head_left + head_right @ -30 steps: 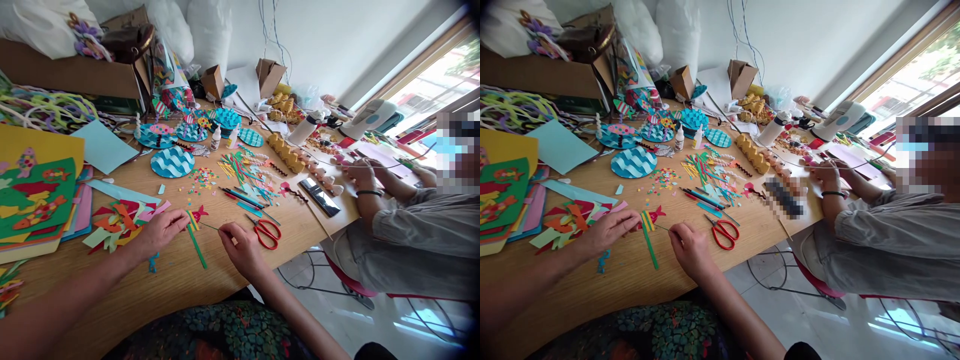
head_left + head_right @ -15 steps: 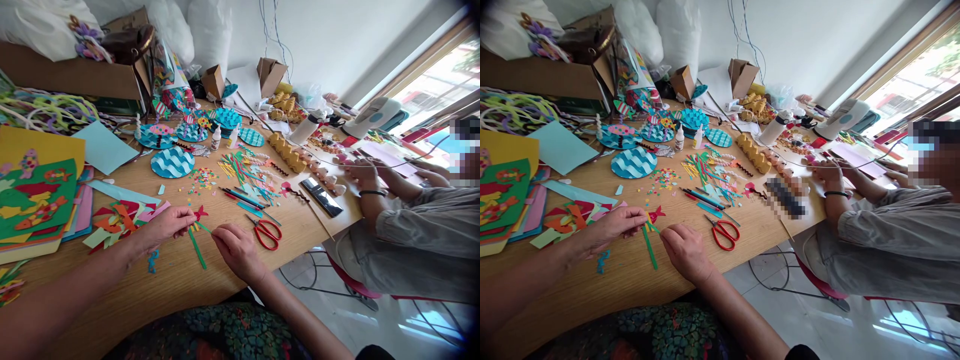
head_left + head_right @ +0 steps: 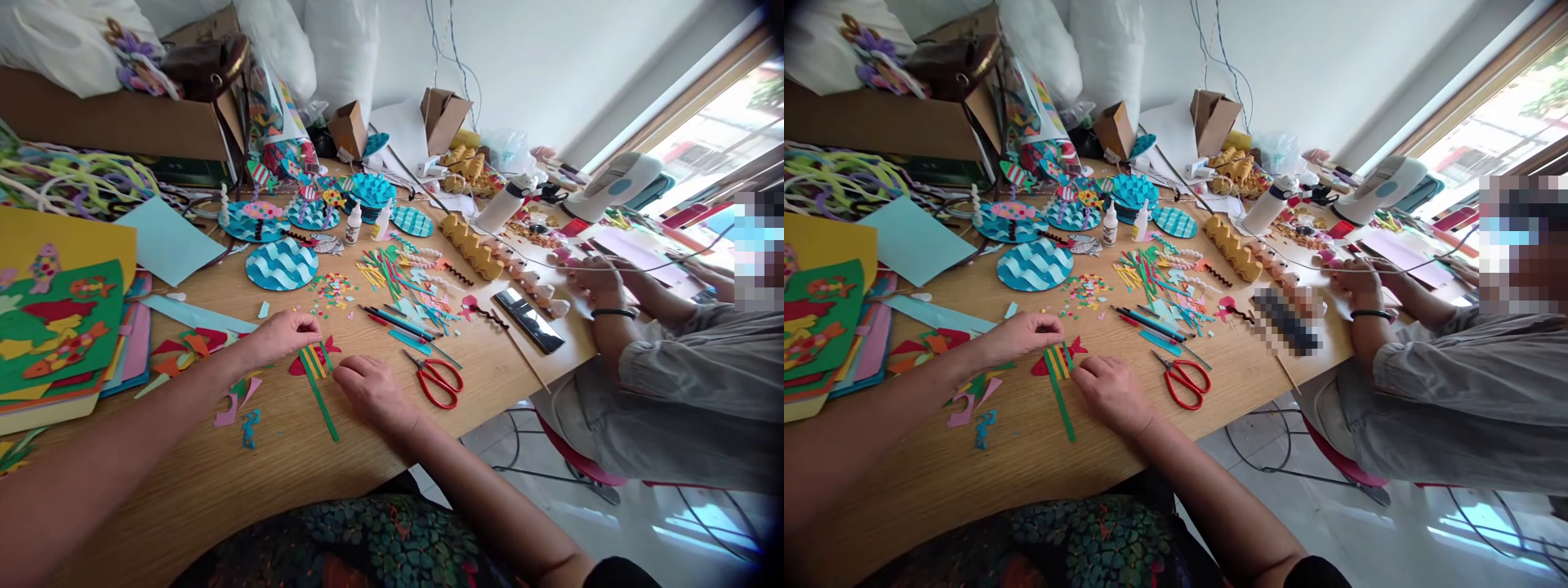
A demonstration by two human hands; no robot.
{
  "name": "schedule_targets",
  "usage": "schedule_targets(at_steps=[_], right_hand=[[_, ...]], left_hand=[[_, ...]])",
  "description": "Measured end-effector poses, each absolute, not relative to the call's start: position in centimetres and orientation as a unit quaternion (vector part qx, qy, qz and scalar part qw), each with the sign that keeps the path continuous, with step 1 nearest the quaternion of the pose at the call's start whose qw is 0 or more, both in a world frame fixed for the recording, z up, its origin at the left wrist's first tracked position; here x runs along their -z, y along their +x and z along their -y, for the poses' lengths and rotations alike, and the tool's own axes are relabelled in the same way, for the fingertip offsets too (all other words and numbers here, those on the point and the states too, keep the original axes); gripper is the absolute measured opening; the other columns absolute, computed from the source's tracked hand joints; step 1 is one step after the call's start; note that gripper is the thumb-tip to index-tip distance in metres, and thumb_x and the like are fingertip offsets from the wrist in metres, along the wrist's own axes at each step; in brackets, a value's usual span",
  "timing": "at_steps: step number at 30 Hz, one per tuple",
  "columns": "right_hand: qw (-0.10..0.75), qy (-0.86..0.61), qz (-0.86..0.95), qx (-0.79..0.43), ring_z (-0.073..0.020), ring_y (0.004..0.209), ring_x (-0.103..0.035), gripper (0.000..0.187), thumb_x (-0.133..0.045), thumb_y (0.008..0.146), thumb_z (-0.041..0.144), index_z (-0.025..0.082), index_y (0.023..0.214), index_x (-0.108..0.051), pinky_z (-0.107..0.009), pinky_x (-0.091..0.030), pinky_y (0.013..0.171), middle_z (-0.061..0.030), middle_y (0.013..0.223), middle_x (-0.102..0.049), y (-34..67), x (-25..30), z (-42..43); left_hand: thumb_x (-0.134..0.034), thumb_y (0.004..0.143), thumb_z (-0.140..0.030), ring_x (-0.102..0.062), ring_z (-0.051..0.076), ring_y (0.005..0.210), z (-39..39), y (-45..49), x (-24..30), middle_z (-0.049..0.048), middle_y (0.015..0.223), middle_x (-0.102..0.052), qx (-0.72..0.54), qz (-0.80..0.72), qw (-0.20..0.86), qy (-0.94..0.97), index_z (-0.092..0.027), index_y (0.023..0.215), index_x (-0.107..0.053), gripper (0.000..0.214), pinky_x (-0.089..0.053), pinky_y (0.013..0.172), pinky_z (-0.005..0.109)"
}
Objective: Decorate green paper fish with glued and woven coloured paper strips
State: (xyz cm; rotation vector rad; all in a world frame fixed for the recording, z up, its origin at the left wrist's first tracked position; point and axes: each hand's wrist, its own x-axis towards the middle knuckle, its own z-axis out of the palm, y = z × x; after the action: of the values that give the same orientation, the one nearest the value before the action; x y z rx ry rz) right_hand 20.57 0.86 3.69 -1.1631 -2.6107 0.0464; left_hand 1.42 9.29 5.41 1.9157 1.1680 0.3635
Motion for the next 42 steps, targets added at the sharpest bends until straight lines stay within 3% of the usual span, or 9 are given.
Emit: schedule_targets(at_steps=[12, 23, 42], right_hand=[[0.102, -0.401, 0.91, 0.007, -0.0128, 0.069, -0.048, 0.01, -0.049, 0.085, 0.018, 0.018, 0.078, -0.057, -0.023, -0.031, 0.06, -0.0007, 0.079, -0.059, 20.0, -3.1, -1.2], [0.121, -0.395, 0.91, 0.017, -0.0144, 0.072, -0.046, 0.011, -0.048, 0.086, 0.018, 0.018, 0.083, -0.058, -0.025, -0.031, 0.066, -0.0016, 0.081, -0.058, 20.0, -2.4, -1.1], [0.098, -0.406, 0.909, 0.009, -0.0142, 0.073, -0.044, 0.012, -0.046, 0.087, 0.018, 0.018, 0.082, -0.057, -0.025, -0.03, 0.064, -0.0012, 0.082, -0.056, 19.8, -2.6, -1.0]], left_hand=[[-0.051, 0.071, -0.027, -0.051, 0.014, 0.06, -9.5, 1.4, -3.7, -0.0013, 0.061, -0.058, -0.125, -0.493, 0.309, 0.804, -0.018, 0.062, -0.056, 0.014, -0.031, 0.054, 0.023], [-0.048, 0.074, -0.019, -0.052, 0.014, 0.065, -9.3, 1.2, -2.9, -0.0011, 0.066, -0.059, -0.123, -0.485, 0.252, 0.828, -0.019, 0.063, -0.054, 0.013, -0.032, 0.059, 0.024], [-0.046, 0.073, -0.018, -0.051, 0.015, 0.066, -9.2, 1.2, -2.8, -0.0004, 0.069, -0.057, -0.127, -0.474, 0.229, 0.841, -0.019, 0.062, -0.051, 0.012, -0.034, 0.062, 0.025]])
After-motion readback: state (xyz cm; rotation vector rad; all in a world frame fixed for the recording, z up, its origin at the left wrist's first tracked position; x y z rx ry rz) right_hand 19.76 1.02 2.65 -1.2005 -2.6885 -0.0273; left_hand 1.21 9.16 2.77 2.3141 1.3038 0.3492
